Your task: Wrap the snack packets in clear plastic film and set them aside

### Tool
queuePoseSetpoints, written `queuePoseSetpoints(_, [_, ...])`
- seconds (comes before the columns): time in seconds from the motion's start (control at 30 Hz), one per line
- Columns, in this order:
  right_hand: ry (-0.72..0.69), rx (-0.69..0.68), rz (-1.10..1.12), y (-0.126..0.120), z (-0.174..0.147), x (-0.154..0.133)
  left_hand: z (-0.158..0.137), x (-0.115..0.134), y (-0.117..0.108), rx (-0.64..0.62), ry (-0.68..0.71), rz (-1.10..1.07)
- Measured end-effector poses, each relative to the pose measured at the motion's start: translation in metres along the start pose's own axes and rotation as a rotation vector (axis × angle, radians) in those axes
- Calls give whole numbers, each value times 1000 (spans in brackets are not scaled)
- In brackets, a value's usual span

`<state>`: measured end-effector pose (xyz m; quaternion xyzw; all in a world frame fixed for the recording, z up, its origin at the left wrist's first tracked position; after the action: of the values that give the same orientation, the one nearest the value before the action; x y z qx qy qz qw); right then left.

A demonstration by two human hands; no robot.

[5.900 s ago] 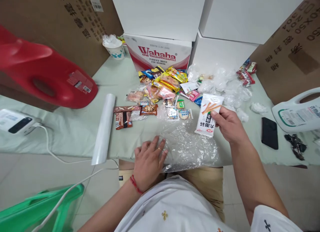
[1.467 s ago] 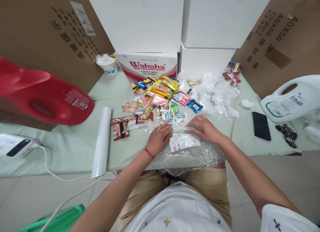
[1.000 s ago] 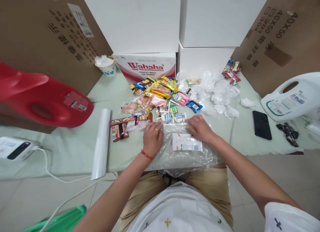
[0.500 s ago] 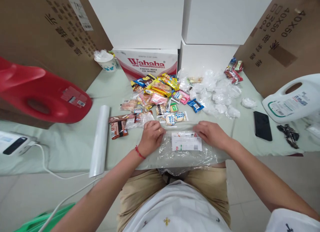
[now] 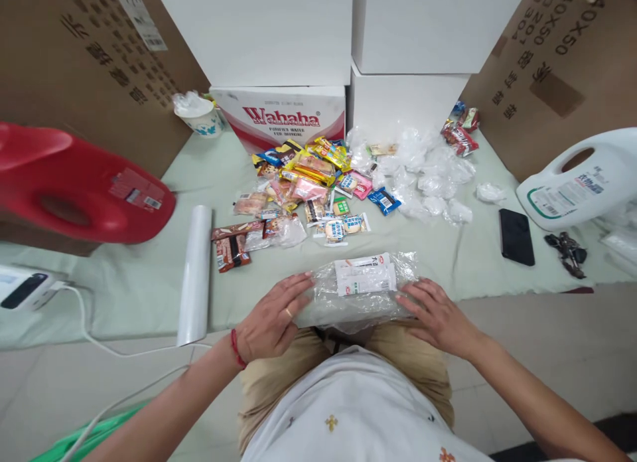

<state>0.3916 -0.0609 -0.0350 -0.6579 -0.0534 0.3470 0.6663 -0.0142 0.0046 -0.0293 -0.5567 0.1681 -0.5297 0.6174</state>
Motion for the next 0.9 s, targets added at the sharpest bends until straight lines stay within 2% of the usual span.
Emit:
queuePoseSetpoints(0.07, [25, 31, -22, 13, -4, 0, 4, 3, 4, -8, 1, -2])
queuePoseSetpoints(0.13, [53, 62, -5, 18, -1, 1, 8, 4, 11, -121, 30, 25])
queuePoseSetpoints(0.23, [68, 81, 120, 5, 14, 2, 10, 2, 21, -290, 65, 90])
queuePoseSetpoints(0.3, [96, 71, 253, -11, 30, 2, 10, 2, 28, -292, 48, 152])
queuePoseSetpoints(0.4, [259, 63, 395, -28, 60, 5, 16, 8, 38, -168, -1, 220])
queuePoseSetpoints(0.5, [449, 23, 446, -29, 90, 15, 27, 17, 45, 5, -106, 169])
queuePoseSetpoints(0.57, [540, -23, 385, -24, 106, 24, 36, 18, 47, 133, -286, 132])
queuePoseSetpoints(0.63, [606, -13, 182, -22, 114, 30, 42, 14, 49, 264, -544, 168])
queuePoseSetpoints(0.7, [612, 87, -68, -22, 114, 29, 48, 10, 50, 358, -797, 242])
queuePoseSetpoints(0.77, [557, 246, -207, -24, 109, 16, 53, 7, 52, 376, -936, 286])
queuePoseSetpoints(0.83, [440, 348, -179, -20, 103, -5, 58, 7, 52, 351, -944, 307])
queuePoseSetpoints(0.9, [314, 288, -99, -9, 101, -29, 62, 10, 49, 322, -897, 332])
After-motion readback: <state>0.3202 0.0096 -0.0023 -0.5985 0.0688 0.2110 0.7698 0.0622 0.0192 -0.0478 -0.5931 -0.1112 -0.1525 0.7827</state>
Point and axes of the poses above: each hand's wrist, its own z-axis towards the middle knuckle, its own y-axis out of the palm, x = y × z, the point moved 1 cm from there along z, towards the middle knuckle, and after that the axes turned 4 degrees about y, right-handed, at the moved point
